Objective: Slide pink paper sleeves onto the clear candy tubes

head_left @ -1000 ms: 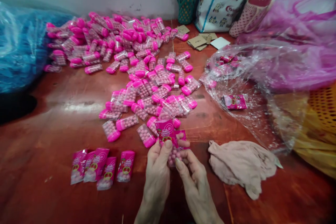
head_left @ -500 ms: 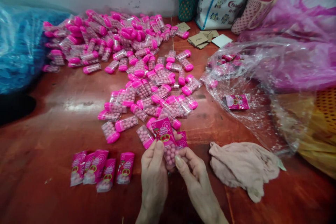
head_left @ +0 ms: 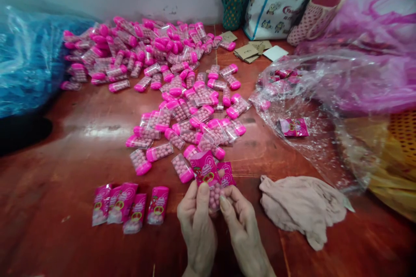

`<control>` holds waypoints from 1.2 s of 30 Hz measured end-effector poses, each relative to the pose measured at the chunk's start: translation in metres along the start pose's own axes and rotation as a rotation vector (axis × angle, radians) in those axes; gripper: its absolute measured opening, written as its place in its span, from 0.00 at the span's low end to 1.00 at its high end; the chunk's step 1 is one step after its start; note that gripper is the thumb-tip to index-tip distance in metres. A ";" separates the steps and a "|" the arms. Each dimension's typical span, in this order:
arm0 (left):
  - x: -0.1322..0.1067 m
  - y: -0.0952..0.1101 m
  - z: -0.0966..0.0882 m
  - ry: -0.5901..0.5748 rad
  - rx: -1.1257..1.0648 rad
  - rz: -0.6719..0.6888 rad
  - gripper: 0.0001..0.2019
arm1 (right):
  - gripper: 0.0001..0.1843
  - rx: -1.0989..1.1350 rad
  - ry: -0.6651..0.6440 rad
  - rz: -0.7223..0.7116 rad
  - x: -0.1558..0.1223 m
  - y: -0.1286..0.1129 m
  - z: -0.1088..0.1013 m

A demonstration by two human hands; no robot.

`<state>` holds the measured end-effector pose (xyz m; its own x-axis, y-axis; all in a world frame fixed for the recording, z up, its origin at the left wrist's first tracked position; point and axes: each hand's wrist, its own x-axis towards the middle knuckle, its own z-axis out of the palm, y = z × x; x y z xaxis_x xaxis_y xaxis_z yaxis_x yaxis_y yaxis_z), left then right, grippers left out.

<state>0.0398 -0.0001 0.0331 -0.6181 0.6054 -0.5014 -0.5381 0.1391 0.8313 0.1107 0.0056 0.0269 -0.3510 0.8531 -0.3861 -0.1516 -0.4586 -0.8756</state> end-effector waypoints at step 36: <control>0.026 0.022 -0.018 -0.373 1.023 0.803 0.11 | 0.12 -0.046 0.046 -0.064 0.006 0.002 -0.003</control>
<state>0.0015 0.0048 0.0343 -0.2786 0.9467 0.1616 0.6600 0.0664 0.7483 0.1109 0.0105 0.0225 -0.2989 0.8912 -0.3412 -0.1297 -0.3922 -0.9107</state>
